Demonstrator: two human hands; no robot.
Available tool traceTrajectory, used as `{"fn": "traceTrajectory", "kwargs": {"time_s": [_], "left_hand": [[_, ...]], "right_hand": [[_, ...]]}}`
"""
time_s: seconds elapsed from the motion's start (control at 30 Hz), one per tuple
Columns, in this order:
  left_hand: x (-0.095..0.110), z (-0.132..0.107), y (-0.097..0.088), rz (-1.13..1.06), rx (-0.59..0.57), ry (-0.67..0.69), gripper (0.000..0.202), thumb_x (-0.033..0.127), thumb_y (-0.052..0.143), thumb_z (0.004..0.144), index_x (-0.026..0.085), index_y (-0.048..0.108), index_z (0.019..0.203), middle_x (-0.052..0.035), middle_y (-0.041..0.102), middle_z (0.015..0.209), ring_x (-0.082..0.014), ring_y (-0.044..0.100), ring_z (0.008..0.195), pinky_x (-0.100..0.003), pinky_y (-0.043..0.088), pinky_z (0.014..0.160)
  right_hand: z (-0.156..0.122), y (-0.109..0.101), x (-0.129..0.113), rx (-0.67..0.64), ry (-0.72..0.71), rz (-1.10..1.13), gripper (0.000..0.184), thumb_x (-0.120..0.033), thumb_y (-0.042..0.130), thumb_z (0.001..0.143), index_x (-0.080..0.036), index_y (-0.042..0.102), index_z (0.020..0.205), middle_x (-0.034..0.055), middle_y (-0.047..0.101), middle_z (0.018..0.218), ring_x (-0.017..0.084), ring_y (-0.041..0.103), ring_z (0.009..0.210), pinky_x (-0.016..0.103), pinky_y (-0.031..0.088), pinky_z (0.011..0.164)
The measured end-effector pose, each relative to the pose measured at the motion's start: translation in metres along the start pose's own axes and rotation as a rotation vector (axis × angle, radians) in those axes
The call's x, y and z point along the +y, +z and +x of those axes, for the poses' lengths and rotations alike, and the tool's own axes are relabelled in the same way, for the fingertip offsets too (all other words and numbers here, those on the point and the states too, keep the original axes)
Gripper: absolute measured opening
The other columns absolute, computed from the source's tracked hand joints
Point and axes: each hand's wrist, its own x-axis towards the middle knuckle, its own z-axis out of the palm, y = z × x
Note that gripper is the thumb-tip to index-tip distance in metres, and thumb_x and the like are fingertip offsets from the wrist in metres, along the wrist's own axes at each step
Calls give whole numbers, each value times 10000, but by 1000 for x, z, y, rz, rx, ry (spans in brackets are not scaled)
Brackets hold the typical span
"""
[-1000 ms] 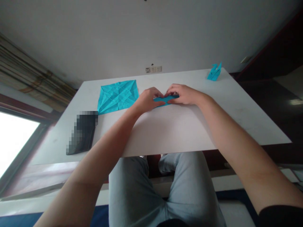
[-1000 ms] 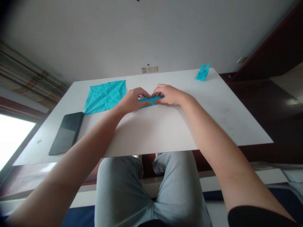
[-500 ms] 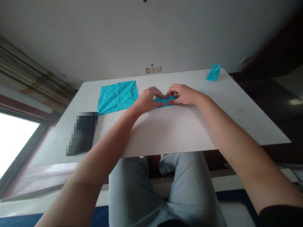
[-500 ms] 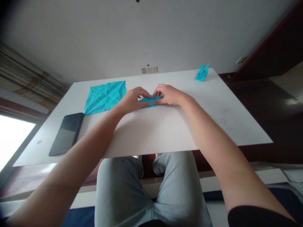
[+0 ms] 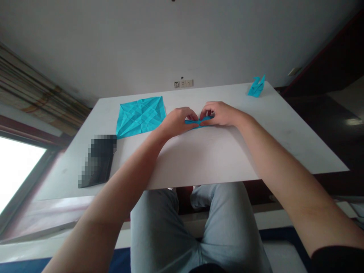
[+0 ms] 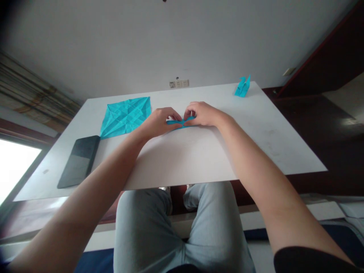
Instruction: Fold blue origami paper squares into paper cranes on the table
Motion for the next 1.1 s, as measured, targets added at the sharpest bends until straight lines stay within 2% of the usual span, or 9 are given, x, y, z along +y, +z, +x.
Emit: {"fn": "traceTrajectory", "kwargs": {"time_s": [0.17, 0.37, 0.6, 0.77, 0.9, 1.1], "left_hand": [[-1, 0, 0, 34, 30, 4, 201, 340, 863, 885, 226, 883, 1049, -103, 831, 1124, -255, 777, 1004, -375, 623, 931], [-2, 2, -1, 57, -1, 9, 204, 344, 876, 887, 226, 880, 1054, -87, 805, 1082, -248, 755, 974, -376, 608, 935], [5, 1, -1, 37, 48, 71, 180, 276, 884, 872, 217, 853, 1039, -106, 762, 1229, -231, 755, 1005, -373, 615, 931], [5, 1, 1, 12, 29, 29, 235, 283, 878, 879, 214, 788, 1086, -64, 796, 1059, -223, 758, 936, -354, 614, 892], [3, 1, 4, -15, 50, -9, 287, 316, 894, 863, 216, 766, 1098, -60, 819, 1049, -217, 762, 926, -335, 614, 874], [2, 2, 3, 16, 16, -3, 171, 334, 858, 867, 222, 832, 994, -67, 819, 1044, -252, 779, 984, -370, 619, 925]], "right_hand": [[0, 1, 0, 18, -22, 4, 332, -520, 975, 759, -249, 848, 902, 74, 760, 1009, 273, 684, 951, 404, 528, 868], [-1, 4, -3, 35, 42, 68, 440, -475, 983, 740, -229, 800, 1056, 47, 749, 965, 236, 640, 868, 374, 495, 802], [1, 2, -3, 35, -9, 6, 378, -477, 982, 734, -233, 786, 945, 54, 732, 971, 241, 632, 897, 364, 471, 799], [0, 3, -3, 37, -23, 16, 368, -505, 956, 760, -240, 782, 946, 54, 752, 972, 243, 634, 885, 367, 468, 791], [-2, 1, -7, -8, -21, 37, 379, -538, 925, 793, -245, 814, 1007, 54, 772, 974, 247, 647, 884, 374, 476, 793], [-4, -1, -8, -59, 25, 56, 440, -630, 884, 830, -236, 863, 1027, 76, 802, 1009, 260, 666, 922, 387, 491, 818]]}}
